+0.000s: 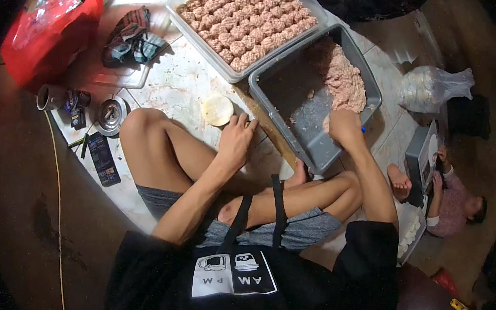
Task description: The person prepares food by using a fork to scoop meat paste from a container onto small pieces of dough, weighing each portion on a digital scale, and then rolling the dough around the meat into balls and placing them into a storage tray. Once the tray is full, the person places a lid on it.
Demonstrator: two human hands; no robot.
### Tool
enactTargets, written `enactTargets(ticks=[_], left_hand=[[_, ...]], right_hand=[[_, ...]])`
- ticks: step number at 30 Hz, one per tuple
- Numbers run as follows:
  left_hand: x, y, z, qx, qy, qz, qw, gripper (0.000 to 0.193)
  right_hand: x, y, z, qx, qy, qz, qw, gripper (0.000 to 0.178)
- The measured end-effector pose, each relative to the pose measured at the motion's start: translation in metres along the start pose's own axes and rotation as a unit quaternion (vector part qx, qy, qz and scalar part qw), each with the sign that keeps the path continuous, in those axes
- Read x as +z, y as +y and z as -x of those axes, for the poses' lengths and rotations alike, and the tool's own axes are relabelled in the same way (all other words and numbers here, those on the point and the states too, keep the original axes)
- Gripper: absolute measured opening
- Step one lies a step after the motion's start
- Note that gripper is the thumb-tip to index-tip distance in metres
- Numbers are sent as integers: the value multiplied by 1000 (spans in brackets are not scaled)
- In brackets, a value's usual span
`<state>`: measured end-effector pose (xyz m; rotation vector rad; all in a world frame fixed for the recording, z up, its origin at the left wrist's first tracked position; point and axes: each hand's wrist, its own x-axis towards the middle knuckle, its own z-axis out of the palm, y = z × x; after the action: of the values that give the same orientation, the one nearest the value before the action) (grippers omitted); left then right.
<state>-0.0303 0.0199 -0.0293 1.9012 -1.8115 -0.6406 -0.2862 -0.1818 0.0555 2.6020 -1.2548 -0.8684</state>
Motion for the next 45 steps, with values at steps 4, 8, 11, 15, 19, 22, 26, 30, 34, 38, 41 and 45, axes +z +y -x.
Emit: enactTargets(ticks=[4,8,11,15,19,22,26,30,34,38,41,45], left_hand=[[-32,11,6,21,185,168,968,50],[-53,-14,-6,-83,231,77,966,21],[-36,-36,-3,-73,184,34,980,17],[-38,-31,-7,-80,192,60,976,13],[-39,-28,-8,-87,219,141,961,10],[-55,-37,-8,-54,329,180,926,10],[-73,-43,-7,-189,303,611,707,36],[-80,-17,-16,-169,118,850,485,61],[-75,-6,-17,-196,85,855,473,65],[-69,-3,-20,-165,74,846,502,63],[-62,17,-22,-166,28,867,468,72],[-71,30,-14,-238,25,894,380,85]], right_hand=[[-37,16,18,-14,-128,-129,983,23],[-41,44,30,4,-53,-396,917,31],[-27,54,2,-4,-20,-406,914,34],[-2,76,-38,-2,42,-370,928,35],[18,88,-75,-47,23,-327,943,32],[18,61,-85,-118,-2,-310,943,28],[1,16,-55,-220,7,-199,955,29],[3,-13,-26,-249,13,-114,962,30],[-31,1,10,-211,79,-356,907,23],[-104,-12,54,-181,187,-403,877,21],[-127,-60,80,-160,217,-447,853,19],[-111,-122,74,-144,230,-395,878,15]])
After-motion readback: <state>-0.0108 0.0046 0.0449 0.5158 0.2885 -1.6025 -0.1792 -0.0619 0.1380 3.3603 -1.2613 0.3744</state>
